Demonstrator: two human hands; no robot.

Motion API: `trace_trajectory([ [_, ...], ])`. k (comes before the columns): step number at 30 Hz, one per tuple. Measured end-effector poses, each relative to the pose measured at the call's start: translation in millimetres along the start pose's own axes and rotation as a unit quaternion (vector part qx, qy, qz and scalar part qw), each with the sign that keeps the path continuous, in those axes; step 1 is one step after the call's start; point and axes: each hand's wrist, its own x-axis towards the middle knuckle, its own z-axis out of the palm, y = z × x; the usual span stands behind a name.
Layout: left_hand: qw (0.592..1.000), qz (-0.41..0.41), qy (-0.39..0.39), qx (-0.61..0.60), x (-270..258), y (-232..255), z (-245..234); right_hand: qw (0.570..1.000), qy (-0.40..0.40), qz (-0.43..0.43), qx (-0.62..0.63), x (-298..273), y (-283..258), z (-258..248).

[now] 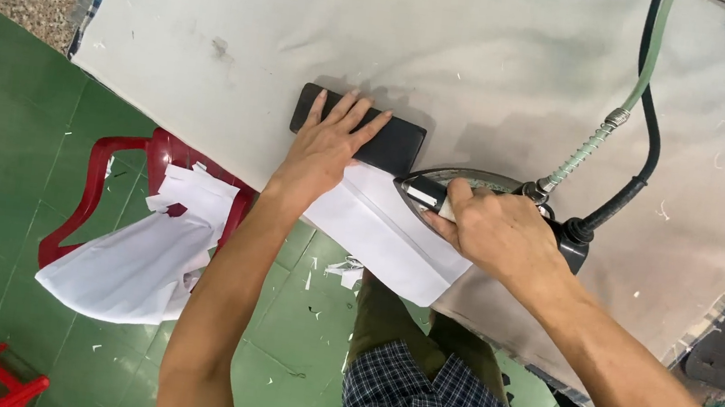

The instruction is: The person irons white fabric pieces on a work table using a steam iron. They repeatedly fold the fabric, press it with the iron, and use a black rectangular object to hold the fabric in place while ironing. The person handles multiple pieces sequentially, placing finished items aside.

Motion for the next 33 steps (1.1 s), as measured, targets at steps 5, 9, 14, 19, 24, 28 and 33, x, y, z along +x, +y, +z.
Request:
trace_trajectory([
  [5, 1.000, -0.001, -0.002, -0.013, 4, 4, 8, 1.000, 0.018, 0.013, 0.004, -15, -1, 5],
  [9, 1.000, 0.003, -0.006, -0.014, -1, 20, 5, 1.000, 0.018, 0.010, 0.009, -30, 4, 11],
  [14, 1.000, 0.027, -0.001, -0.015, -6, 44, 5, 1.000, 0.011, 0.006, 0.012, -58, 8, 12],
  [19, 0.998, 0.054, -0.027, 0.012, -15, 82, 6, 0.996, -0.011, 0.087, 0.024, -103, 32, 30],
  [24, 0.982, 0.139, -0.017, 0.124, -7, 117, 44, 0.963, -0.005, 0.258, 0.073, -111, 100, 36],
  [28, 0.976, 0.194, -0.046, 0.088, -17, 179, 51, 0.930, 0.253, 0.247, 0.096, -107, 152, 56],
  [33, 0.964, 0.238, 0.021, 0.114, -14, 182, 65, 0.918, 0.364, 0.154, 0.014, -151, 130, 52],
])
